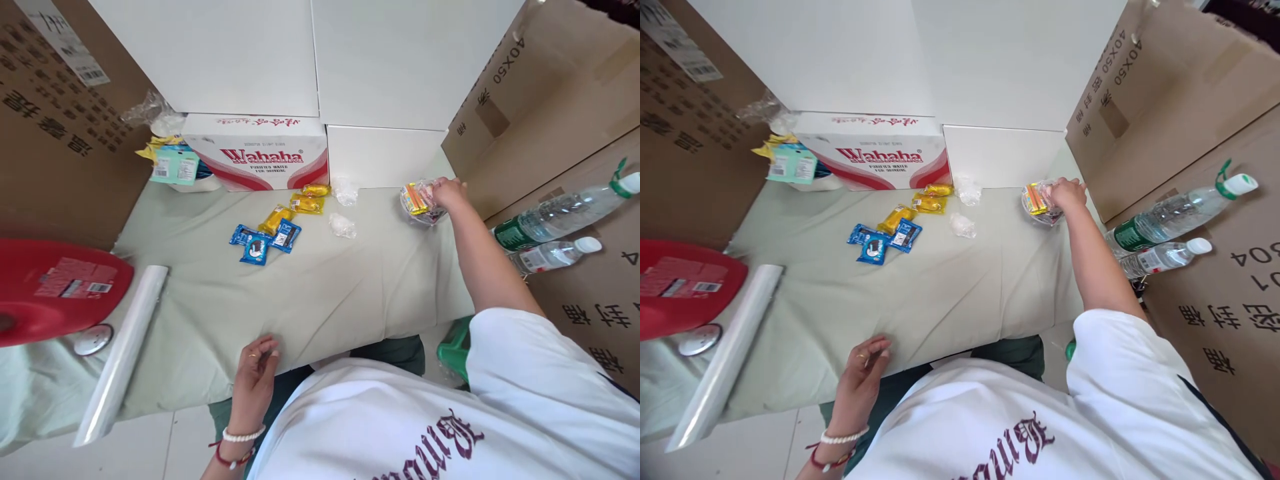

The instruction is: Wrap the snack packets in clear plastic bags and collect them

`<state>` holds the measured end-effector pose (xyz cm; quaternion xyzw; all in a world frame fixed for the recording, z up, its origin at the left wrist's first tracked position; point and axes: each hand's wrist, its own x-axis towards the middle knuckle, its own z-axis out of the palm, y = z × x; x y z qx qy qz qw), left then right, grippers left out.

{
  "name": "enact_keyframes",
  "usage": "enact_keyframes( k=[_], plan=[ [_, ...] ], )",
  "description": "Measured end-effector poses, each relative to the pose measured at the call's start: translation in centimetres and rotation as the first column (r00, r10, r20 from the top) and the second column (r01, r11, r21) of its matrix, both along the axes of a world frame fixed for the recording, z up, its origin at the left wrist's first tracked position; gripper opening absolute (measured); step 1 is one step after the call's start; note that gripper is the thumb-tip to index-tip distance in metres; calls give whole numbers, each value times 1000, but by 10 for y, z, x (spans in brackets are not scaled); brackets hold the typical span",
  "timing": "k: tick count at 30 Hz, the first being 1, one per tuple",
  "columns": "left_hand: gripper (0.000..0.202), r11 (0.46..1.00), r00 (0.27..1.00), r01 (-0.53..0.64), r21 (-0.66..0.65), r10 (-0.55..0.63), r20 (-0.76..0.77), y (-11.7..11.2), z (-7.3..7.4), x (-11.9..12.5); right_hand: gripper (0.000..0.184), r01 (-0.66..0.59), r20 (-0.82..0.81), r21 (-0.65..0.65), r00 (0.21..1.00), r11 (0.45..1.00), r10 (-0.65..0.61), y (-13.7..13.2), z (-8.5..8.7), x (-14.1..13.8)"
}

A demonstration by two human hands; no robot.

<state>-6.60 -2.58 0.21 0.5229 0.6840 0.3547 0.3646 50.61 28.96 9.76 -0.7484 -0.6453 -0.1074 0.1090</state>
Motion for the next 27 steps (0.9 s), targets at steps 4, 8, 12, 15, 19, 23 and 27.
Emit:
enact_keyframes(
  k=[4, 8, 12, 15, 19, 23, 27],
  plan=[
    [39, 1000, 999, -31, 2, 31, -42, -4, 6, -6, 60, 135, -109, -70, 984, 988, -142, -14, 16, -1],
    [38, 998, 991, -62, 22, 64, -120, -1, 7, -14, 57, 120, -133, 224, 987, 967, -91, -66, 27, -35],
    [35, 996, 980, -15, 87, 32, -195, 7, 7, -11, 56, -125, 75, 102, 990, 987, 118, -107, 1, -79],
    [32, 990, 970, 59, 131, -26, -242, 13, 7, -7, 58, -56, 134, -17, 989, 998, 58, -110, -26, -83],
    [28, 977, 944, 118, 179, -54, -327, 15, 1, -12, 54, 72, 110, -13, 991, 997, -70, -99, -41, -58],
    [18, 925, 867, 221, 309, -42, -496, 12, -12, -18, 52, 90, 54, -12, 995, 996, -89, -84, -35, -29],
    [17, 814, 749, 380, 438, 6, -663, 13, -22, -17, 50, 75, 32, -33, 997, 997, -74, -56, -27, -4]
  ],
)
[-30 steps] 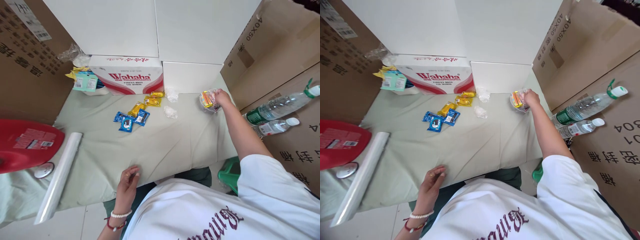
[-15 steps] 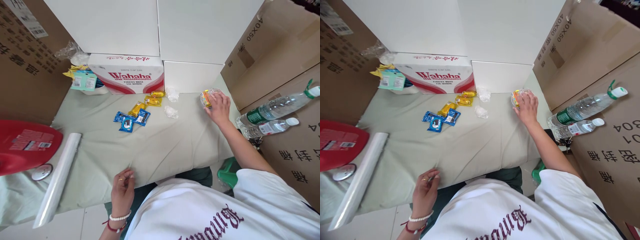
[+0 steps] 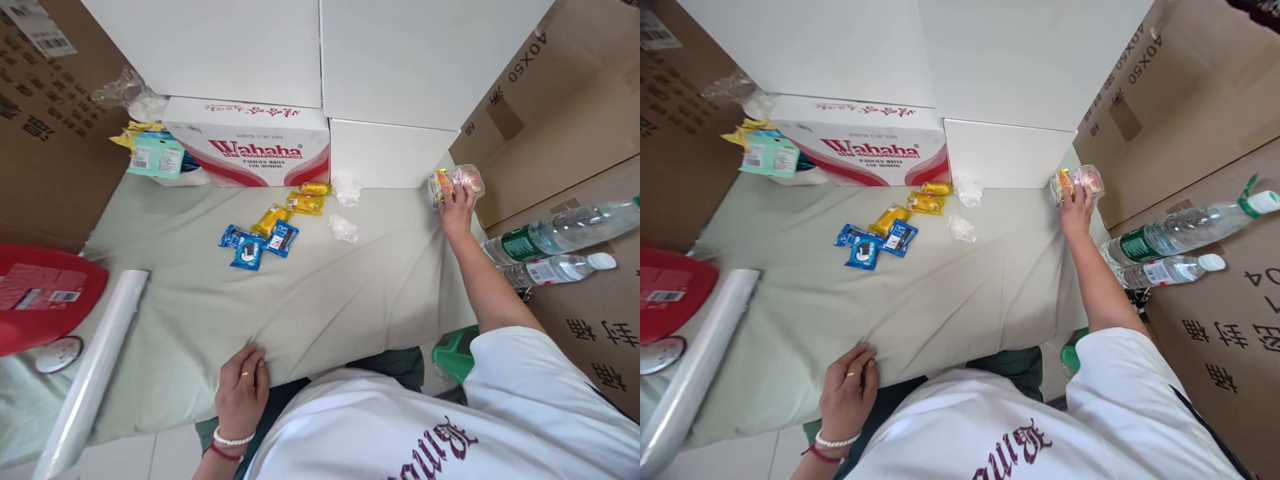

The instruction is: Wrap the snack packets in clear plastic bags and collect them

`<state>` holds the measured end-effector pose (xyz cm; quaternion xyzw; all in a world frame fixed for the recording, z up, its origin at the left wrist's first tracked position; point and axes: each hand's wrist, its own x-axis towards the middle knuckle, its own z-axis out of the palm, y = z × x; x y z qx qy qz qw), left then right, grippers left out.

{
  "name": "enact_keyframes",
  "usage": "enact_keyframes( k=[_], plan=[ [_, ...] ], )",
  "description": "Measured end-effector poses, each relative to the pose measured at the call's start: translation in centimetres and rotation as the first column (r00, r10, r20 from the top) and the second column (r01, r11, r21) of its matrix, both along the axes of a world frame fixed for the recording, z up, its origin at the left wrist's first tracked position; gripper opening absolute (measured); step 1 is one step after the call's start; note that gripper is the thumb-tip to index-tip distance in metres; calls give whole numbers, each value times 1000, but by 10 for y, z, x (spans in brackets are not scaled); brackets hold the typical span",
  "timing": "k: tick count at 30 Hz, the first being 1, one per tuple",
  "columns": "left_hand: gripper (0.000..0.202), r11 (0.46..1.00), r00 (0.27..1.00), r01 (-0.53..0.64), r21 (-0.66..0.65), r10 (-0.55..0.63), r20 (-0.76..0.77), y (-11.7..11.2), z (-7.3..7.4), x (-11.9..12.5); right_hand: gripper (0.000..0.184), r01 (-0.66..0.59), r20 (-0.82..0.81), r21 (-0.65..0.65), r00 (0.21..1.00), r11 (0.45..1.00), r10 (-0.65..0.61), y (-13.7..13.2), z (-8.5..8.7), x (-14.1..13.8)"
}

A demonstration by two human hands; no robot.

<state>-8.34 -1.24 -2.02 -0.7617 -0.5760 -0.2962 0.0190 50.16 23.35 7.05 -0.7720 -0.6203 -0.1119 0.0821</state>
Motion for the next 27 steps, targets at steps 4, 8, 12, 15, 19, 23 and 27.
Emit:
enact_keyframes(
  k=[4, 8, 12, 15, 19, 23, 27],
  plan=[
    [25, 993, 989, 30, 117, -13, -148, 3, -2, 3, 45, -25, 31, -51, 999, 998, 26, 41, 4, 24],
    [26, 987, 975, 22, 156, 14, -223, 5, -5, 3, 47, -63, 104, -79, 992, 995, 71, 92, 4, 49],
    [24, 990, 969, 16, 139, 19, -248, 4, -3, 6, 50, -96, 80, -121, 991, 988, 107, 147, 7, 71],
    [22, 1000, 986, 7, 11, -5, -165, 3, 13, 8, 69, -93, 42, -177, 994, 980, 102, 175, 7, 83],
    [16, 971, 998, -52, -233, 59, 21, 25, 45, -2, 74, -23, 56, 127, 998, 992, 16, 160, -13, 93],
    [8, 964, 977, -184, -191, 201, 75, 113, 69, -34, 77, -226, 37, 228, 974, 947, 224, 69, -47, 79],
    [18, 920, 940, -336, -204, 340, -18, 260, 82, -64, 34, -348, 35, 277, 935, 896, 352, -57, -66, 27]
  ],
)
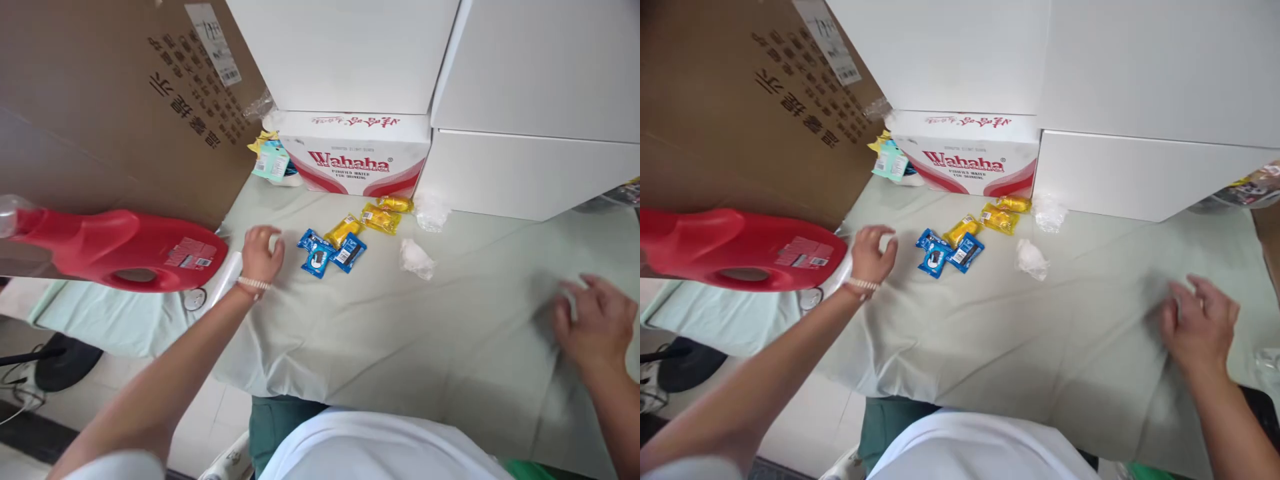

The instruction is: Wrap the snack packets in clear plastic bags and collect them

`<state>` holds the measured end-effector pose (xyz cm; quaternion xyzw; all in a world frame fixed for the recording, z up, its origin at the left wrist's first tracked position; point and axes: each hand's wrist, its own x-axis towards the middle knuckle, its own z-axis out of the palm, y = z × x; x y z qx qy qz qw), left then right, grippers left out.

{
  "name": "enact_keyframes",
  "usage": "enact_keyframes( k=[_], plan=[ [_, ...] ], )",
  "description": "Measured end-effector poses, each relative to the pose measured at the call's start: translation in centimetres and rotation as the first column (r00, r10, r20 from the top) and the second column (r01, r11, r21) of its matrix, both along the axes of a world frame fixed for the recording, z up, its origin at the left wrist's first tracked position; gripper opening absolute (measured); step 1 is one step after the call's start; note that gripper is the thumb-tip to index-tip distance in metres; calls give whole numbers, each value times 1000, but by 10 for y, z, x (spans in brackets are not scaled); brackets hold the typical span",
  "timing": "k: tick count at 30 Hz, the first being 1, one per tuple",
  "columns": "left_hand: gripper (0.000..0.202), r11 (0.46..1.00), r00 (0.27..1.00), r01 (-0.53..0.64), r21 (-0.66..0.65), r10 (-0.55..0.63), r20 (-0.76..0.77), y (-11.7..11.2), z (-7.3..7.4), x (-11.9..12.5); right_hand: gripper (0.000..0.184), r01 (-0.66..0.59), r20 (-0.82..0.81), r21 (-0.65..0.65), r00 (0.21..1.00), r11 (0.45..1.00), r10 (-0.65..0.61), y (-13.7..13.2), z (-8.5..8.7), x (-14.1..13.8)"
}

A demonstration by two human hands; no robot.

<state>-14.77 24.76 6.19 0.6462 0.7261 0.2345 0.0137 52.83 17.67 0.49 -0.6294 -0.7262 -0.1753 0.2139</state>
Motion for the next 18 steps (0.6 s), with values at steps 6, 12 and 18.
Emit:
enact_keyframes(
  k=[6, 12, 18],
  plan=[
    [58, 998, 1000, -11, -64, 12, 20, 172, -10, -19, 20, 56, -145, -146, 986, 988, -78, -135, 7, -59],
    [40, 999, 993, 33, -34, -29, 111, 195, -38, -25, 24, 109, -131, -224, 981, 968, -141, -175, 5, -58],
    [42, 997, 993, 66, 45, -70, 98, 133, -42, -40, 24, 144, -222, -210, 956, 967, -190, -170, -14, -76]
  ],
)
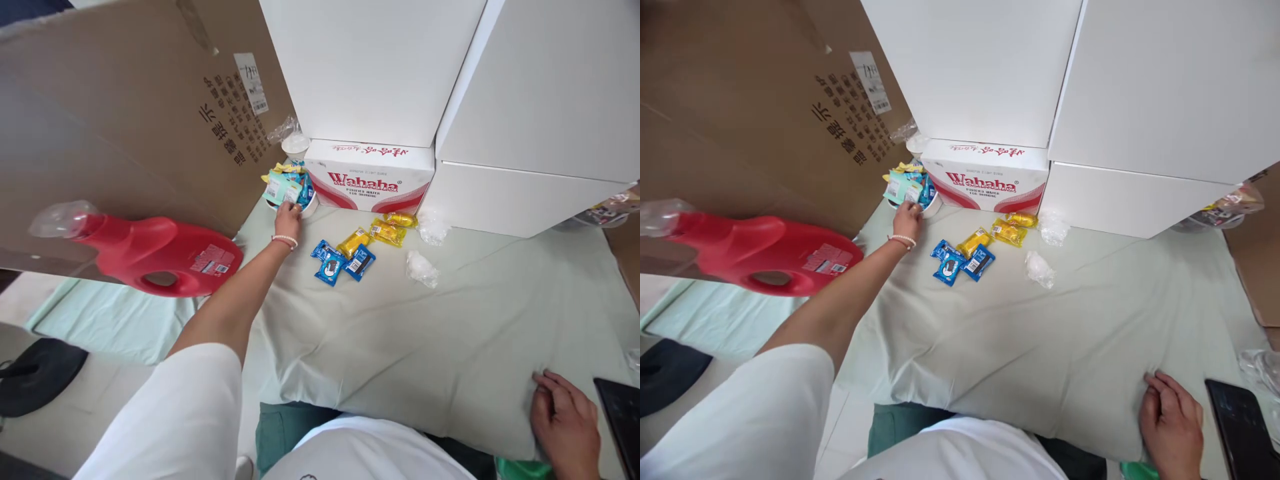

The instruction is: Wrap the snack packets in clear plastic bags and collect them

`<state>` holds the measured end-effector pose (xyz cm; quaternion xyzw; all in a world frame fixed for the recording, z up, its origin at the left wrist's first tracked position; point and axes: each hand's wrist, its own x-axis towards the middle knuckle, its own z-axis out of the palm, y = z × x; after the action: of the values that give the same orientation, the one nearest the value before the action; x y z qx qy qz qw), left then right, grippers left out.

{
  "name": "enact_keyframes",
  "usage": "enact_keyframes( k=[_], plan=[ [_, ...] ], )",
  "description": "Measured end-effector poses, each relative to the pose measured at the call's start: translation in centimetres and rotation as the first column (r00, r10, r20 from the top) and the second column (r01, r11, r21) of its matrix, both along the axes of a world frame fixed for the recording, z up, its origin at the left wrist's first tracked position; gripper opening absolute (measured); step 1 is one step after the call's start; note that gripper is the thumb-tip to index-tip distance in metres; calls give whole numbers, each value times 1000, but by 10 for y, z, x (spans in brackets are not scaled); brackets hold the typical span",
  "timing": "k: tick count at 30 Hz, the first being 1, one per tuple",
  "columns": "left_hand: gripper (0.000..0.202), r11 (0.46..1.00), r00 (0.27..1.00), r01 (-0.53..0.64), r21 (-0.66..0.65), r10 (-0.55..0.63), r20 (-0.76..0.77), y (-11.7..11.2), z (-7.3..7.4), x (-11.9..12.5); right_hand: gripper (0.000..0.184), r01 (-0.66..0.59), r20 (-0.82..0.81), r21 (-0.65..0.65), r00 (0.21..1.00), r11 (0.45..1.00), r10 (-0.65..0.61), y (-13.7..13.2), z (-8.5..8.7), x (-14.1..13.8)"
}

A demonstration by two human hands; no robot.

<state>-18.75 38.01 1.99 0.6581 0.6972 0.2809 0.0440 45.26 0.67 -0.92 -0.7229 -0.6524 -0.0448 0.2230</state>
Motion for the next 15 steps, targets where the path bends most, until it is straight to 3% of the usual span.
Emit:
enact_keyframes(
  k=[1, 3, 6, 9, 12, 15],
  plan=[
    [42, 1000, 1000, 19, 6, -19, -6, -19, 0, -2, 23, 6, 2, 6, 1000, 1000, -6, 1, -2, -3],
    [24, 998, 998, 66, 14, -66, -7, -62, -2, -3, 23, 9, 11, 16, 1000, 1000, -9, 2, -4, -8],
    [28, 986, 986, 164, 25, -164, 5, -130, -6, 4, 23, 5, 29, 30, 1000, 1000, -6, 2, -4, -10],
    [29, 942, 939, 329, 73, -334, 80, -187, -7, 24, 24, 3, 45, 37, 999, 999, -5, 2, -4, -10],
    [26, 928, 927, 347, 137, -361, 98, -216, 1, 58, 23, 11, 39, 45, 999, 999, -13, 2, -7, -9],
    [25, 929, 935, 316, 192, -339, 103, -214, 24, 97, 21, 18, 32, 53, 999, 998, -20, 2, -9, -9]
  ],
)
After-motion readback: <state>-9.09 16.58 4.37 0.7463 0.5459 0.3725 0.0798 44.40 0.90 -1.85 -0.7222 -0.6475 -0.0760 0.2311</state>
